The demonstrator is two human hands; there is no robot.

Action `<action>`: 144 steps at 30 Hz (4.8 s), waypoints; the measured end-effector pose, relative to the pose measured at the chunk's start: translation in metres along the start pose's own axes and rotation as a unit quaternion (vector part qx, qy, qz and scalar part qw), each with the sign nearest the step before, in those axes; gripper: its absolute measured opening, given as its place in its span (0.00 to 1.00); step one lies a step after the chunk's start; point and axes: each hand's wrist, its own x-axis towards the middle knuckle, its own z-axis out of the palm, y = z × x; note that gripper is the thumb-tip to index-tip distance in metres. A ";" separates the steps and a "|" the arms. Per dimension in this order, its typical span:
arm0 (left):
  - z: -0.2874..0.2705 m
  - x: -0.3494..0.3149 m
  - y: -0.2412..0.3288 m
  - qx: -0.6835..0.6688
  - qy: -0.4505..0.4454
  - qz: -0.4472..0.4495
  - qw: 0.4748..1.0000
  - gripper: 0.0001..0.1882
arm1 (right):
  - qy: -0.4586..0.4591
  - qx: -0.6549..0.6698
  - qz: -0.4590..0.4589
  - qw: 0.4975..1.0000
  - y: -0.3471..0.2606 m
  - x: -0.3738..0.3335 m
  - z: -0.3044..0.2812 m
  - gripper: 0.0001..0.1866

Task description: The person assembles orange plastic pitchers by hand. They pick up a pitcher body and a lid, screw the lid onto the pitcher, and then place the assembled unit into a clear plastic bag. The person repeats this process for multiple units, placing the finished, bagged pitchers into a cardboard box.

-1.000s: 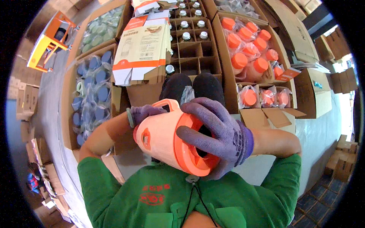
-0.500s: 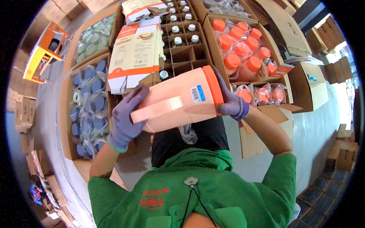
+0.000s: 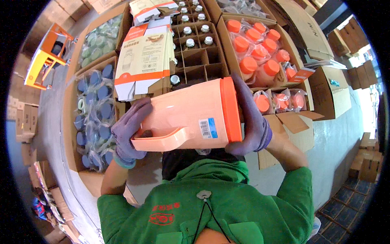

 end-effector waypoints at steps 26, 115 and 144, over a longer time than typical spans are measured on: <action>0.063 -0.009 0.021 0.103 -0.135 -0.012 0.985 0.47 | -0.014 -0.005 -0.077 0.997 0.030 0.038 -0.070 0.46; 0.267 0.215 -0.319 0.089 -0.166 -0.160 0.969 0.19 | -0.299 0.155 0.109 0.935 0.179 0.101 -0.011 0.29; 0.099 0.055 -0.193 -0.609 0.156 -0.425 0.651 0.16 | -0.113 -0.171 0.026 0.979 0.194 0.072 0.020 0.13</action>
